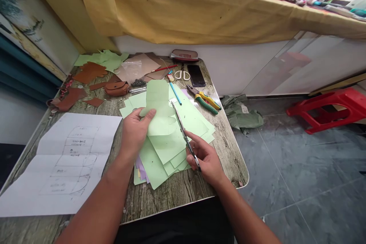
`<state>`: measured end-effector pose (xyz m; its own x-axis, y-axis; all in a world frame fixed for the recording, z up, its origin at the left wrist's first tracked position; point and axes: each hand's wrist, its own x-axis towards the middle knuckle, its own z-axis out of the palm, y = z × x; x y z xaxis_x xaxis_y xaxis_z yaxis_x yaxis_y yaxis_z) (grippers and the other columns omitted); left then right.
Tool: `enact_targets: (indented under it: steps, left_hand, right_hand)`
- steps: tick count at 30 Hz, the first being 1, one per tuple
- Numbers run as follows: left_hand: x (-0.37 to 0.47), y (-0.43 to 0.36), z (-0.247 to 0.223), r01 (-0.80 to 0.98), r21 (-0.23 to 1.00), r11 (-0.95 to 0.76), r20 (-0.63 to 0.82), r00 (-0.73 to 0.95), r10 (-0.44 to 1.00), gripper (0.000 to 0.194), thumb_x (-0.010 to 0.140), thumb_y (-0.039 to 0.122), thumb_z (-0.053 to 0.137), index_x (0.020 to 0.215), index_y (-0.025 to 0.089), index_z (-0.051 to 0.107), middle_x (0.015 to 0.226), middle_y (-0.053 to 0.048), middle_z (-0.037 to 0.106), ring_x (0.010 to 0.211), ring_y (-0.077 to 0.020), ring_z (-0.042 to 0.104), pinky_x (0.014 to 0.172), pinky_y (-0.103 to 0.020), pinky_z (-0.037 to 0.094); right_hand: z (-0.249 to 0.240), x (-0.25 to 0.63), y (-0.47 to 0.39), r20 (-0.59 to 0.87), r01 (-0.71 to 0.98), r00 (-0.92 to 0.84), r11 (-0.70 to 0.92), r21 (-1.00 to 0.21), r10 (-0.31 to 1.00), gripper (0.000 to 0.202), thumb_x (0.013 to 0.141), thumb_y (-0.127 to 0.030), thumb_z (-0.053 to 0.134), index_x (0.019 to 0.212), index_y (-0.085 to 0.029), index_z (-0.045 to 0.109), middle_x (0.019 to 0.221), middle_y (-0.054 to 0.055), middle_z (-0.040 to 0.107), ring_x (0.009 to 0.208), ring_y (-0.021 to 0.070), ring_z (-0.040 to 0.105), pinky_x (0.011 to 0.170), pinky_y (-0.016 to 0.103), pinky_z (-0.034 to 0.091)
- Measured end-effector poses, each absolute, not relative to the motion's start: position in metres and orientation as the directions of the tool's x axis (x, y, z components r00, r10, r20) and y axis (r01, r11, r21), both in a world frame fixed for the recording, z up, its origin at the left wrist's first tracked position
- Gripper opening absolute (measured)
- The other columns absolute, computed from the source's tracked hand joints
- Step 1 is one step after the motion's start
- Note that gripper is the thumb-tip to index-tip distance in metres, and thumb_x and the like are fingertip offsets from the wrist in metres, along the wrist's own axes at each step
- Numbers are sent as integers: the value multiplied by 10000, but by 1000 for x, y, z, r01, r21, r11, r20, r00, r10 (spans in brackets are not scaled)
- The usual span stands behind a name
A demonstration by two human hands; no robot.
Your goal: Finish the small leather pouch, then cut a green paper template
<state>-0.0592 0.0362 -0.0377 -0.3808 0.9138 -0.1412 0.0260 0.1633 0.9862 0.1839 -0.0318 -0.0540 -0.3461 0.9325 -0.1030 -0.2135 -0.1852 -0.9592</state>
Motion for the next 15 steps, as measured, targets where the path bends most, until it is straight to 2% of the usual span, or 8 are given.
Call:
enact_targets:
  steps: [15]
  left_hand:
    - [-68,41,-45,32,987,160,-137,-379,915,443,771,602,876,983,219,811,958,-61,835,783,-242,735,668,-321,566]
  right_hand:
    - [-53,184,-31,-129,-171,-356,-200,-965,925,712,888,-435,885,1538,-275,642,815,-53,476,565,95,407,506,259,314]
